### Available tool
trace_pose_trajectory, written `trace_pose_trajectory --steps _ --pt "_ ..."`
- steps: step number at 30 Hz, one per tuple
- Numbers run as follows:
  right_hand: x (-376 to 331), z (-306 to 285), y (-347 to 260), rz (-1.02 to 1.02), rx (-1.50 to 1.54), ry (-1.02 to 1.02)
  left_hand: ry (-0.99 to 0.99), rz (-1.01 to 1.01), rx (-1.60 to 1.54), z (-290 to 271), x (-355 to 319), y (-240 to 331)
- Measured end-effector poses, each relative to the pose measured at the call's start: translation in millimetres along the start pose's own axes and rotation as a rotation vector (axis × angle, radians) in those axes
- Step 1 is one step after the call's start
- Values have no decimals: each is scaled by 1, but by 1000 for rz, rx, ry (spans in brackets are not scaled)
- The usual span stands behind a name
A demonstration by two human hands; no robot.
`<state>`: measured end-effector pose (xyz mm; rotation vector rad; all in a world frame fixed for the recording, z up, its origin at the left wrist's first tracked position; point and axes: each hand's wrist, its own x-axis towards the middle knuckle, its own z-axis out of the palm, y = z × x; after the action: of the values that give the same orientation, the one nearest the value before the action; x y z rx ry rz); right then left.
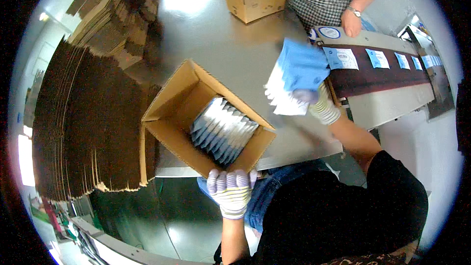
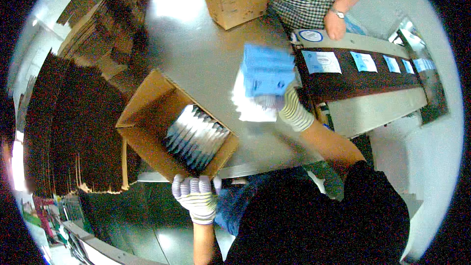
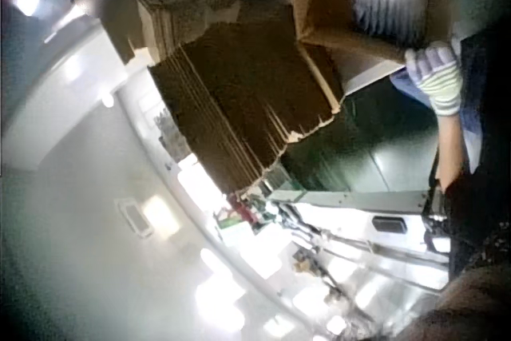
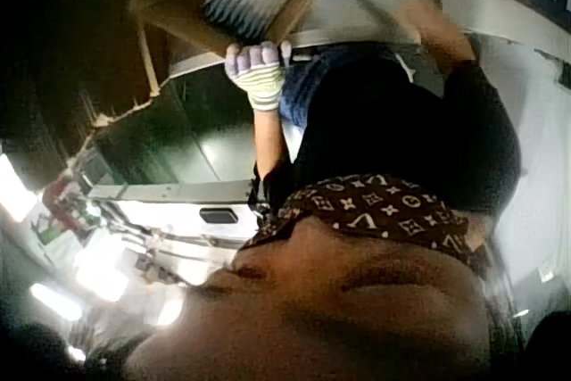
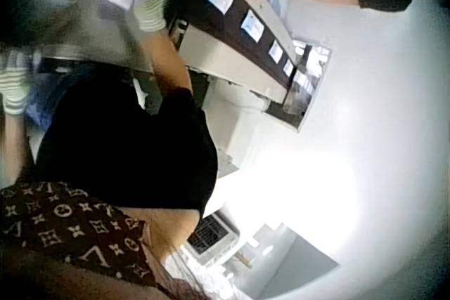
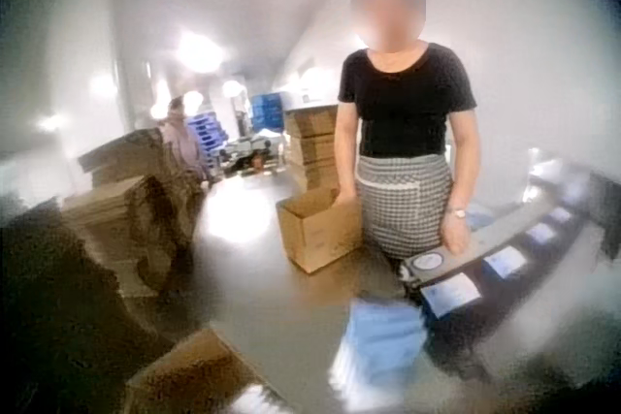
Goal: The person takes items from a conveyor belt, gathers them into stacks, and packs them into cardboard boxes.
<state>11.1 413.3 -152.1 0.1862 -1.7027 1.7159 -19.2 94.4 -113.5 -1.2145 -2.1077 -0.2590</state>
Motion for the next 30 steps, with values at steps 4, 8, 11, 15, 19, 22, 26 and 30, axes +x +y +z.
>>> trace_pose_trajectory --steps 4,8,11,15,19,22,26,30 --pt "84 48 -58 -356 -435 -389 50 13 -6 0 5 6" --pt "134 188 -100 -243 -1227 -915 29 28 11 -18 -1 7" --pt "126 190 -43 -386 -1504 -1053 -18 -13 -93 -7 6 10" --pt "125 159 -39 -240 -1004 -1013 73 -120 -176 -5 19 -24" --pt "101 118 -110 -447 -935 -1194 170 -44 -269 4 54 -52" --pt "31 126 -73 -595 -938 -968 196 20 -274 18 0 -54" --pt "4 146 -68 -475 -1077 -883 369 20 -261 20 7 -75" --pt "5 145 -76 -455 -1092 -767 346 -57 -296 3 43 -59"
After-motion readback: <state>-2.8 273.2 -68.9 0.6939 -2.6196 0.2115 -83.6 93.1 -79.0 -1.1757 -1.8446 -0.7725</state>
